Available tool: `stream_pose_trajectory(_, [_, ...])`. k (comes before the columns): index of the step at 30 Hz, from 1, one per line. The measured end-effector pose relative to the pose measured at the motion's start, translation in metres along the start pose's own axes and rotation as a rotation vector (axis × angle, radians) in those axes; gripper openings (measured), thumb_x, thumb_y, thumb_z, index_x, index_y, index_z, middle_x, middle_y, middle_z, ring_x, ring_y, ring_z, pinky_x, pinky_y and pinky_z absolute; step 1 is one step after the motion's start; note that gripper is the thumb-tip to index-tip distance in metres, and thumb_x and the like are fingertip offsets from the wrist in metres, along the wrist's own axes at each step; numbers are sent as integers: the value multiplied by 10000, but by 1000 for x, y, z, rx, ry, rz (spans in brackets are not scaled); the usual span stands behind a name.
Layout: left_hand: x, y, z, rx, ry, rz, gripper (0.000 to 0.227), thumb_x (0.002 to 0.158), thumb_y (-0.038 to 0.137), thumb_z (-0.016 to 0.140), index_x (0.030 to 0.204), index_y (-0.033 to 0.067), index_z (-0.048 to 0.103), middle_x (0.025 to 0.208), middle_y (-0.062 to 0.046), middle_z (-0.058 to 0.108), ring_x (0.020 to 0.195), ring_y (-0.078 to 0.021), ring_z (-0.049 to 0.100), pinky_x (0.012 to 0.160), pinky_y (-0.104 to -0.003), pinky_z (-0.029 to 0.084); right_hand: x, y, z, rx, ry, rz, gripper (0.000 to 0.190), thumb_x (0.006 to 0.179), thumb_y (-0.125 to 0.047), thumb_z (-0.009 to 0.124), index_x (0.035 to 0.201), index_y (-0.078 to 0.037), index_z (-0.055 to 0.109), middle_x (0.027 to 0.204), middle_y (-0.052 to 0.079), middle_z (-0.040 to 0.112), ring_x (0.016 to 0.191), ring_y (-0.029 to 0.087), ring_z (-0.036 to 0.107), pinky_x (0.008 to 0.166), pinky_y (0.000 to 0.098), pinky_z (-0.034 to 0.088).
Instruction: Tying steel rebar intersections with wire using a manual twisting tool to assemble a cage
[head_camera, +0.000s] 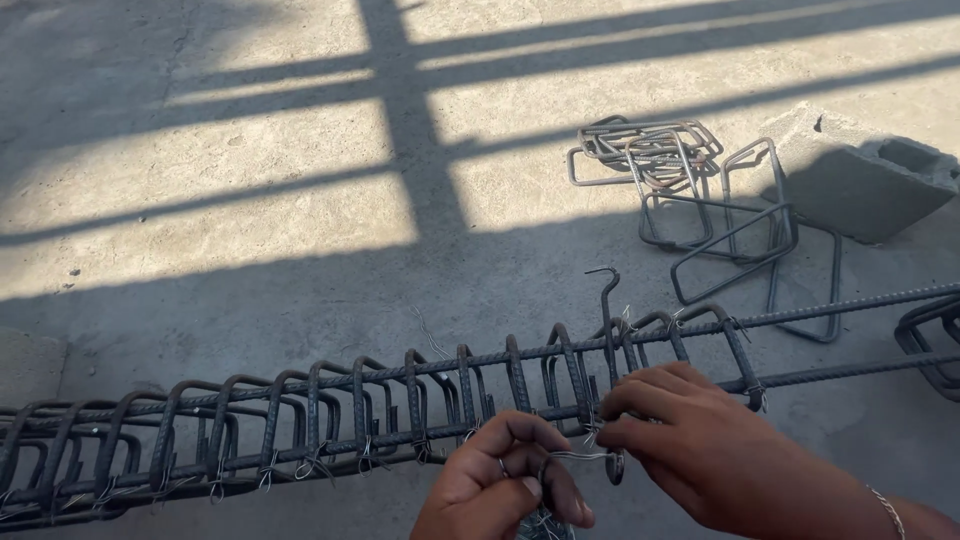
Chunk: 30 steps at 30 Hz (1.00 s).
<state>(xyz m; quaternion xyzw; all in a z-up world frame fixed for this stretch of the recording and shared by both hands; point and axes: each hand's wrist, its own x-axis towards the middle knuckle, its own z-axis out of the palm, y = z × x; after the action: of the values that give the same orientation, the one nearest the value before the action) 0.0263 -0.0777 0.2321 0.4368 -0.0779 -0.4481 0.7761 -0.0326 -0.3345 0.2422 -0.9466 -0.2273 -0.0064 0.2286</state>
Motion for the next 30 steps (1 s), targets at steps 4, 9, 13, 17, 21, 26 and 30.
stream_pose_trajectory(4, [-23, 12, 19, 65, 55, 59, 433, 815, -107, 384, 1197, -93, 588, 792, -214, 679, 748, -290, 697, 788, -392, 546, 5, -32, -26, 683, 109, 113, 193, 895, -112, 633, 1001, -102, 794, 940, 12, 817, 712, 144, 722, 594, 314, 542])
stream_pose_trajectory(9, [-50, 12, 41, 120, -85, 101, 424, 838, -131, 385, 1217, -26, 543, 1022, -193, 661, 845, -222, 681, 842, -365, 529, -6, -59, -15, 1462, 0, 106, 490, 963, -429, 696, 1095, 43, 705, 958, 147, 747, 911, 242, 690, 822, 408, 529])
stream_pose_trajectory(13, [-52, 8, 37, 36, -176, 44, 376, 941, -72, 488, 1317, -58, 497, 968, -170, 639, 951, -255, 688, 922, -380, 518, -21, -53, -7, 1407, -31, 216, 209, 944, -168, 724, 971, 39, 732, 810, 121, 728, 739, 199, 696, 678, 362, 569])
stream_pose_trajectory(17, [-48, -6, 33, 54, -197, -74, 266, 1034, 181, 539, 1167, -42, 594, 934, -119, 657, 874, -155, 651, 840, -277, 495, -25, -60, -22, 1316, -65, 64, 214, 962, -161, 704, 877, 29, 753, 763, 82, 740, 627, 169, 635, 588, 338, 507])
stream_pose_trajectory(21, [-45, -5, 39, 235, -270, -146, 278, 1060, 271, 594, 1046, 11, 689, 881, -25, 661, 778, -54, 561, 761, -222, 424, -30, -59, -34, 1209, -112, 4, 151, 946, -64, 709, 821, 20, 716, 673, 50, 719, 506, 148, 525, 483, 318, 402])
stream_pose_trajectory(26, [-31, -18, 19, 393, -426, -218, 198, 1113, 209, 586, 1066, 47, 691, 867, 41, 634, 787, -9, 536, 752, -198, 412, -32, -53, -46, 1009, -186, -41, 232, 985, -202, 680, 824, -39, 714, 663, 20, 687, 567, 170, 587, 529, 346, 457])
stream_pose_trajectory(30, [-22, -39, 14, 761, -389, -233, 159, 1084, 155, 648, 947, 89, 695, 858, 64, 652, 853, 8, 570, 788, -173, 438, -43, -41, -31, 537, -205, 6, 155, 922, -256, 737, 773, -214, 734, 609, -77, 761, 552, 136, 663, 571, 289, 560])
